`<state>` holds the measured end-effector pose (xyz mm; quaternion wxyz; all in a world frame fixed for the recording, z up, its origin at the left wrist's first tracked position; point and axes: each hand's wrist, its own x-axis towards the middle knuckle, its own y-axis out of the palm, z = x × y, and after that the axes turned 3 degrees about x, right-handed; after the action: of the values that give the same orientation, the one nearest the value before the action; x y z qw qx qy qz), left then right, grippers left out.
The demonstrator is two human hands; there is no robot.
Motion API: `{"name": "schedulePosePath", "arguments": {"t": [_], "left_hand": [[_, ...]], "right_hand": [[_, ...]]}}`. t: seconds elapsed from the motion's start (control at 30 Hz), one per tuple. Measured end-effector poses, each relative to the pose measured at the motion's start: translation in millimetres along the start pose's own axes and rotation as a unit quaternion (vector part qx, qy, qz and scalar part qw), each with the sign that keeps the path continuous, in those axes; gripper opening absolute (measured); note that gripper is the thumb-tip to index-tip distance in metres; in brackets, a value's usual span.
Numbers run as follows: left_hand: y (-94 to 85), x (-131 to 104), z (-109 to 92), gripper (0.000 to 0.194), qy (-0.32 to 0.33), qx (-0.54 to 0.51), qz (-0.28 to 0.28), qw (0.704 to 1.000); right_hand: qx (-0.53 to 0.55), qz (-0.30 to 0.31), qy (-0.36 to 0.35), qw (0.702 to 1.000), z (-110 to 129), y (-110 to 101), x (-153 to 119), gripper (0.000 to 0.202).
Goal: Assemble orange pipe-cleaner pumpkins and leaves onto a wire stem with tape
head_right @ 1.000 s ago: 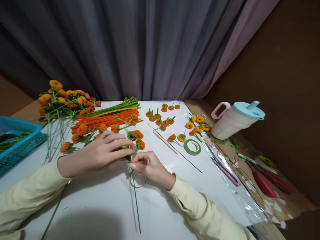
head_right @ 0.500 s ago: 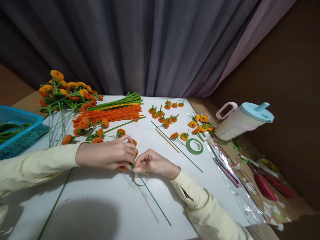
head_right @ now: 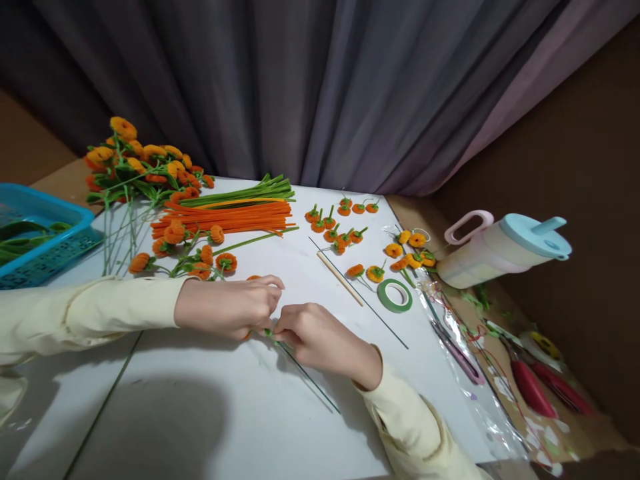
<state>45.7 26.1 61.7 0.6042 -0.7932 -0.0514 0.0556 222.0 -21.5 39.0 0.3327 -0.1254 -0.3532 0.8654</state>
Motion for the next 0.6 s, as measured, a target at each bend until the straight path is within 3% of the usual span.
{"name": "schedulePosePath", "arguments": {"t": [0.2,0.4,0.5,0.6], "left_hand": [[0.7,1,0,0.027,0.051,-0.024,-0.057,0.997],[-6.6,-5,-3,0.026,0.119,-0.045,-0.096,0.987],[-9.5,-7,-8,0.027,0.108,-0.105,-0.109,0.983],[-10.6,-9,-17,0.028,0.056,-0.179,-0.12,0.975]], "right_hand": [[0.07,-0.059,0.025,0.995,-3,2,2,0.024],[0.246,-0.034,0.109,0.963,-14,4,6,0.014],[0.337,-0.014,0.145,0.93,-15,5,8,0.008],[0.399,0.013,0.15,0.904,-15,7,8,0.009]]}}
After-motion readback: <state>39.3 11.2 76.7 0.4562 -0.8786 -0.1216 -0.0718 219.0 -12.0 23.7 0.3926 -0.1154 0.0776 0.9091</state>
